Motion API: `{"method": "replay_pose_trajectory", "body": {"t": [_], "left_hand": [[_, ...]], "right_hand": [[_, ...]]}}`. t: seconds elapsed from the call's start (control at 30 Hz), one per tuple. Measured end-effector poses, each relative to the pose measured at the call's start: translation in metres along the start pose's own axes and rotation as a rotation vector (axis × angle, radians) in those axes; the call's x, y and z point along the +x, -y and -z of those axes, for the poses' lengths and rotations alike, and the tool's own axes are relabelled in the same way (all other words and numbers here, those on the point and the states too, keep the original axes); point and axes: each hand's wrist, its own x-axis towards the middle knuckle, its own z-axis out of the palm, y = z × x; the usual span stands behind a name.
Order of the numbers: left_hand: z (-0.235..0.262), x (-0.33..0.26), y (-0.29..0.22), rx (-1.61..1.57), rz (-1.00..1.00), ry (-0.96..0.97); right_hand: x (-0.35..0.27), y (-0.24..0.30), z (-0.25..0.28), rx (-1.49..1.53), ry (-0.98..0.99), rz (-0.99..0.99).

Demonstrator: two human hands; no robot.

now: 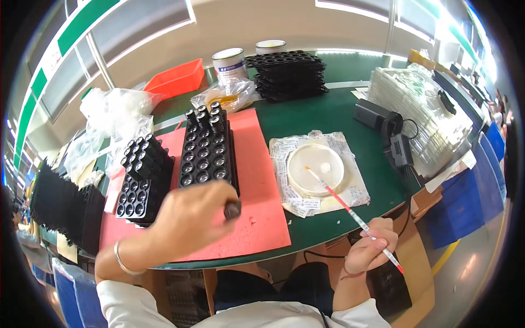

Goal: Wiping lens housing components and applying a sealant or adhesive using a brush.

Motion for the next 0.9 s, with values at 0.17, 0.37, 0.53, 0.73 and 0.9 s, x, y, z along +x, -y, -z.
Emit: {"method": "replay_pose_trajectory", "body": {"t": [0.17,0.37,0.53,0.73,0.9], "left_hand": [[-0.042,-0.025,0.009,-0.185,-0.036,-0.038],[-0.059,-0.04,0.024,-0.458,0.202,0.025],[-0.053,-0.036,0.026,-0.593,0.308,0.065],[-0.057,-0.042,0.033,-0.823,0.455,0.02],[-0.058,-0.04,0.039,-1.062,0.573,0.064]], "right_hand": [[0.015,-0.006,0.012,-0.098,0.043,0.113],[0.022,0.0,0.009,-0.193,0.16,0.126],[0.017,0.007,0.0,-0.113,0.137,0.025],[0.013,0.007,-0.012,0.309,-0.184,-0.446],[0.006,0.017,-0.029,0.557,-0.263,-0.598]]}}
